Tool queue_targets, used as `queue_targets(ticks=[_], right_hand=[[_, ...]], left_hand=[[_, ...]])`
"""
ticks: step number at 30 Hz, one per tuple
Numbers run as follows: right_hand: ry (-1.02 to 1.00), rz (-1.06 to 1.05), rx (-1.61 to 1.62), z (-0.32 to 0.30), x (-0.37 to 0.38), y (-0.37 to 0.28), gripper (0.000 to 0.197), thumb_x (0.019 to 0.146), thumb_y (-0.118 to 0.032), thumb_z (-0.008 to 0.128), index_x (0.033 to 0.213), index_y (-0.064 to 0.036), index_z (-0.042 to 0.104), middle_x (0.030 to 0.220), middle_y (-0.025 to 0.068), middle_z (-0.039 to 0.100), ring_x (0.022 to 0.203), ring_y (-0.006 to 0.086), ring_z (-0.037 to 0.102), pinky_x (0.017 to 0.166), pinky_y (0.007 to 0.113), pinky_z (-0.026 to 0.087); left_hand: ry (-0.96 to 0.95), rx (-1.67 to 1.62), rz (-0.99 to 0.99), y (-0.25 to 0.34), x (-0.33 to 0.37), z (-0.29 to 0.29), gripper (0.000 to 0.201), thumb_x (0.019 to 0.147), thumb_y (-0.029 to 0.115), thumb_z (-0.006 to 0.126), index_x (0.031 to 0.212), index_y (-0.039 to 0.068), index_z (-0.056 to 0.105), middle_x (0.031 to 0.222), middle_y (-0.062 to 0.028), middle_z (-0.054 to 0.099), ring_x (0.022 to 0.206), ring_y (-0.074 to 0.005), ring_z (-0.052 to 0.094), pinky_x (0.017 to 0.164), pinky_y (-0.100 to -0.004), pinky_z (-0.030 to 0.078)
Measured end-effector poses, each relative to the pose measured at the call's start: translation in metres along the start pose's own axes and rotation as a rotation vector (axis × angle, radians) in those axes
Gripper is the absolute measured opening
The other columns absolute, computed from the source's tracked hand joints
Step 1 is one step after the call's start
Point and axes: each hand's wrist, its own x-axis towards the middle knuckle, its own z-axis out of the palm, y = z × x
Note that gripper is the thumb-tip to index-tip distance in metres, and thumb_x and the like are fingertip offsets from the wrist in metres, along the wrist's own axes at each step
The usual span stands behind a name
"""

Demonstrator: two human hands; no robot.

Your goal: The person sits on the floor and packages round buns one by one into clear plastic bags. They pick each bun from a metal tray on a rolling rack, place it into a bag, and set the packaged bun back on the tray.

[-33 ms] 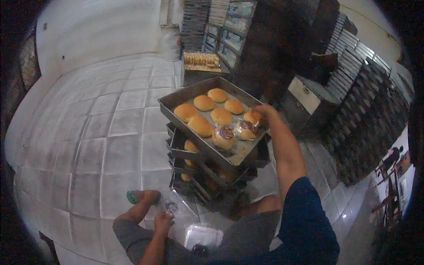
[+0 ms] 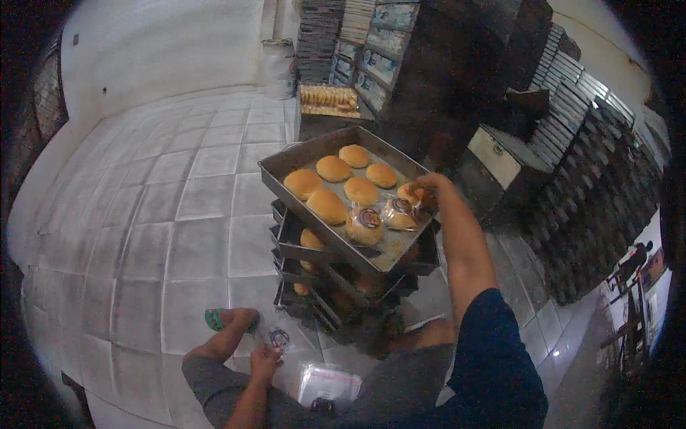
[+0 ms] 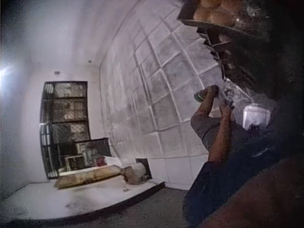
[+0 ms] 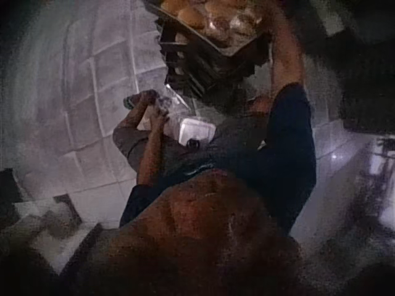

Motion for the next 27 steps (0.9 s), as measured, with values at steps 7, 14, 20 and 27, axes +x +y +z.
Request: queue_targets(ticks=[7,14,20,27], right_hand=[[0.028,-0.439,-0.301,0.013,-0.030,-0.027,0.055,0.069,-0.039,0.094,0.108,-0.0029,0.078,0.099,0.0116,0.076,0.085,0.0255,0.072,0.076,0.041,0.057],[-0.021,-0.732,0.782,0.025,-0.259,0.018,0.045,0.093,-0.027,0.077,0.129,-0.0016,0.065,0.117,0.0091,0.072,0.103,0.0212,0.071,0.084,0.036,0.061],[-0.348,-0.003,1.158,0.133,-0.472,0.214,0.062,0.093,-0.035,0.074,0.139,0.0008,0.054,0.125,0.0143,0.067,0.107,0.0294,0.071,0.085,0.046,0.064],[0.174,-0.835,0.563,0.205,-0.548,0.154,0.056,0.087,-0.031,0.084,0.128,-0.0005,0.059,0.110,0.0155,0.072,0.098,0.0275,0.073,0.084,0.043,0.061]], left_hand=[[-0.023,0.835,0.261,-0.007,0.017,-0.013,0.021,0.096,0.023,0.071,0.096,0.003,0.071,0.085,-0.0031,0.070,0.076,-0.0207,0.065,0.072,-0.0379,0.055],[0.140,-0.085,0.109,0.086,-0.074,0.026,0.035,0.099,0.034,0.070,0.115,0.002,0.068,0.097,-0.0015,0.064,0.080,-0.0150,0.061,0.074,-0.0336,0.056],[0.088,-0.184,-0.057,0.090,-0.060,0.067,0.029,0.102,0.040,0.065,0.093,0.013,0.062,0.067,0.0063,0.047,0.058,-0.0078,0.047,0.047,-0.0269,0.038],[-0.219,-0.651,-0.279,0.104,-0.095,0.100,0.028,0.104,0.039,0.063,0.100,0.012,0.059,0.072,0.0031,0.052,0.058,-0.0109,0.052,0.048,-0.0257,0.042]])
